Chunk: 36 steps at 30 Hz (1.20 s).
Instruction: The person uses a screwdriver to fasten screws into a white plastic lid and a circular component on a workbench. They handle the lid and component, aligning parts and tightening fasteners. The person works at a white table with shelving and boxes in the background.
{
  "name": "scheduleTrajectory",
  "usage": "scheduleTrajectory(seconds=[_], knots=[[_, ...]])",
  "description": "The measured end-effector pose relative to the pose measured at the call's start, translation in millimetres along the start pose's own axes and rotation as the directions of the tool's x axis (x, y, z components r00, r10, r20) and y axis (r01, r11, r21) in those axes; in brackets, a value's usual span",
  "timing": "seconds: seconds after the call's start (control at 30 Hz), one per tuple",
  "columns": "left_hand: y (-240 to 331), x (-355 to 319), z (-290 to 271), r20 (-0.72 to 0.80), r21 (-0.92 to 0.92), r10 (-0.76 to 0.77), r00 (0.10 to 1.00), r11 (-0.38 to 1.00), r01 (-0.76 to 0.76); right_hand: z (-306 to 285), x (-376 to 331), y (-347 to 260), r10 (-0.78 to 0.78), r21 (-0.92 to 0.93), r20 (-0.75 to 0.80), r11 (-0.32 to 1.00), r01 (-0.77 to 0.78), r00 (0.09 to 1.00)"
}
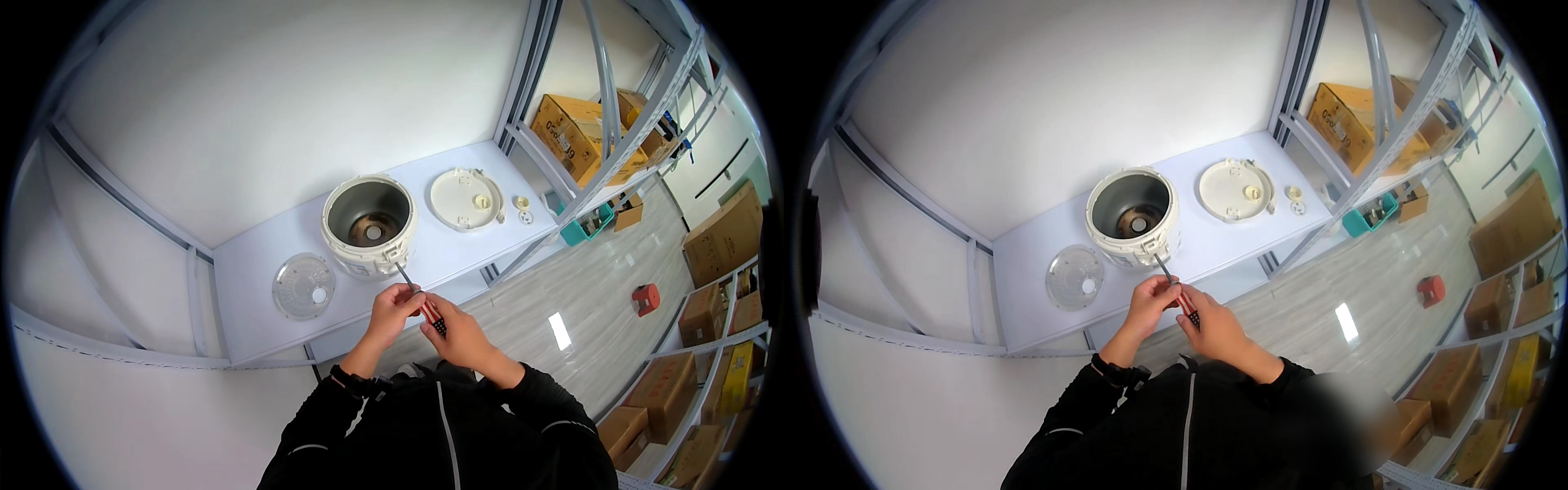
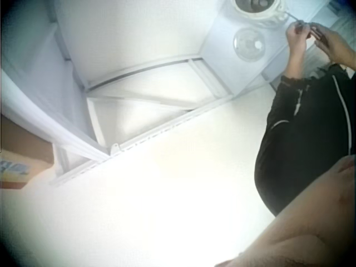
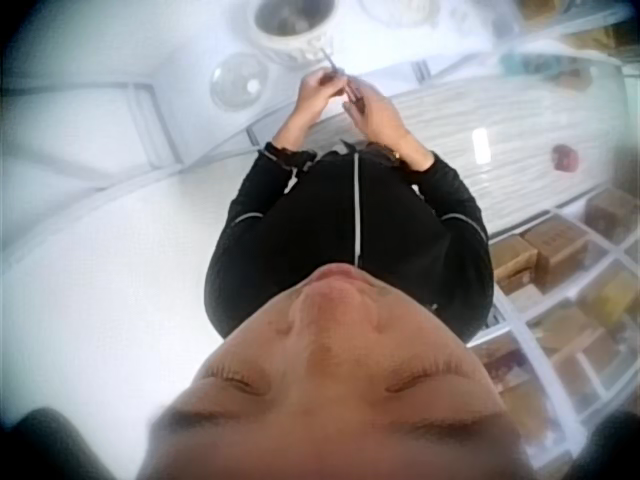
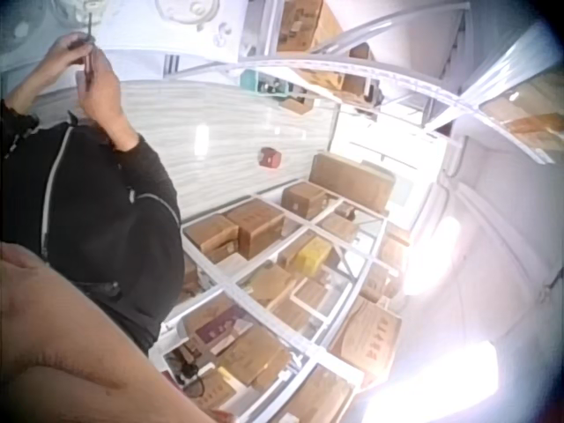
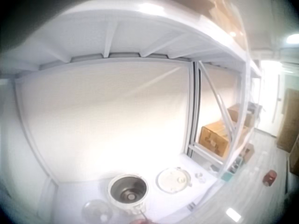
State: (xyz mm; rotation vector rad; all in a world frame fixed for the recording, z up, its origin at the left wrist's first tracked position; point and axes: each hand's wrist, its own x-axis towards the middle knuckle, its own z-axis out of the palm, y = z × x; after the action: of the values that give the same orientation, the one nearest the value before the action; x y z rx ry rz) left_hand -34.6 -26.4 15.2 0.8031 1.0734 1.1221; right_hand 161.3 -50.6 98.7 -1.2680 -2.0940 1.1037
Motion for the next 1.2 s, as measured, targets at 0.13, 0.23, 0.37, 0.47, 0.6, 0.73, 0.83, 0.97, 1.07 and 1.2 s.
scheduleTrajectory(seconds=[0.13,0.23,0.37,0.47,0.6,0.73,0.83,0.97,1.07,1.2], knots=[[3.4,0.2,0.4,0.048,-0.045,0.026,0.998,0.999,-0.024,10.5,0.5,16.6,0.186,0.711,0.163,0.659,-0.246,0.969],[3.7,-1.0,-2.8,0.091,-0.093,0.041,0.995,0.995,-0.032,10.9,2.2,18.0,0.190,0.739,0.185,0.619,-0.264,0.964],[-2.3,0.9,-9.8,0.099,-0.018,0.054,0.994,0.998,-0.053,2.0,1.9,5.4,0.003,0.258,0.031,0.966,-0.011,1.000],[-5.8,1.3,-11.2,0.093,0.022,0.058,0.994,0.998,-0.061,1.6,1.9,1.3,-0.059,0.080,-0.015,0.995,0.060,0.998],[-0.1,-2.6,-4.5,0.072,-0.039,0.044,0.996,0.998,-0.042,2.0,2.2,3.1,-0.024,0.153,-0.008,0.988,0.025,1.000],[8.1,-2.5,-7.9,0.063,-0.047,-0.032,0.997,0.998,0.035,-1.8,-1.3,-4.7,-0.041,-0.109,0.035,0.993,0.045,0.999],[7.5,-1.6,-10.1,-0.032,0.029,-0.013,0.999,0.999,0.014,-9.5,-5.6,-6.4,-0.097,-0.061,0.092,0.993,0.103,0.991],[2.9,0.9,-18.0,-0.169,0.016,0.063,0.984,0.998,-0.062,-22.9,-1.6,-1.2,-0.054,-0.008,0.083,0.998,0.055,0.995],[9.2,-0.9,-13.6,-0.284,-0.017,0.156,0.946,0.986,-0.168,-30.7,11.7,21.5,-0.097,-0.070,0.050,0.992,0.100,0.994],[15.5,-7.7,-11.7,-0.487,0.030,0.326,0.810,0.933,-0.358,-40.3,39.8,27.1,-0.040,-0.026,0.154,0.999,0.045,0.987]])
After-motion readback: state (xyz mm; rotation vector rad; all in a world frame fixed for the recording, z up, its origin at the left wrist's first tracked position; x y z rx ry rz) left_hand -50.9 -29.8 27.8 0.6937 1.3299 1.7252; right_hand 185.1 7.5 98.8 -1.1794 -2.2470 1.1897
